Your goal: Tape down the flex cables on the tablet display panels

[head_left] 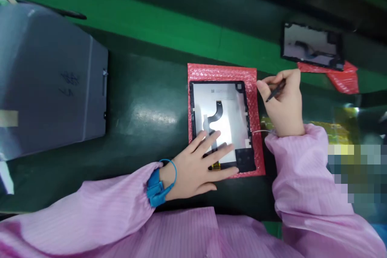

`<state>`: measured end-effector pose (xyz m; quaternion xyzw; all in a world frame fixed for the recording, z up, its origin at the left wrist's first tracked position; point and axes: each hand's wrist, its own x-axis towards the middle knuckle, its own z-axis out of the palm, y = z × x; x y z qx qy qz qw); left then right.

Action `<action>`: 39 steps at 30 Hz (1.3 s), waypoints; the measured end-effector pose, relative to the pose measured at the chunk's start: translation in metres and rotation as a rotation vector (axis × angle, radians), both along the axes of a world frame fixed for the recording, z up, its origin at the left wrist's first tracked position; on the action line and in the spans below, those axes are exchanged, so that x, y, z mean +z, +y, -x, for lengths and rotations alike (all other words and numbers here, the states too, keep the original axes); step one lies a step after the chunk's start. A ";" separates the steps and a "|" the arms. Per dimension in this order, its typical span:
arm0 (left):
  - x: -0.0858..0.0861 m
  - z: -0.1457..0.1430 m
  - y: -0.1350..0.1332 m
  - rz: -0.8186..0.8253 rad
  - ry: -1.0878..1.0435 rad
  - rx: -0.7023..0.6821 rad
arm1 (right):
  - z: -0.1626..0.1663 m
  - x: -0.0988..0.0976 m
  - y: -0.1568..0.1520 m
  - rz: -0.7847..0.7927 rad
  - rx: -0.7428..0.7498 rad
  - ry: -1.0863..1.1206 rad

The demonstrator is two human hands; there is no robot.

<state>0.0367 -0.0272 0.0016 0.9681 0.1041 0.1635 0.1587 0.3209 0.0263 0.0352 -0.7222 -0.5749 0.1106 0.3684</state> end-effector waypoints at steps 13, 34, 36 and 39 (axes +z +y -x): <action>-0.024 -0.024 0.139 -0.032 -0.162 0.518 | -0.174 -0.012 0.030 0.109 -0.237 -0.522; 0.001 -0.139 0.142 1.722 -1.033 0.381 | 0.020 0.033 0.051 0.106 0.462 -0.084; 0.001 -0.128 0.150 1.736 -1.130 0.436 | 0.016 0.034 0.042 0.097 0.465 0.161; 0.001 -0.111 0.151 1.752 -1.192 0.493 | -0.014 0.034 0.041 0.022 0.203 0.156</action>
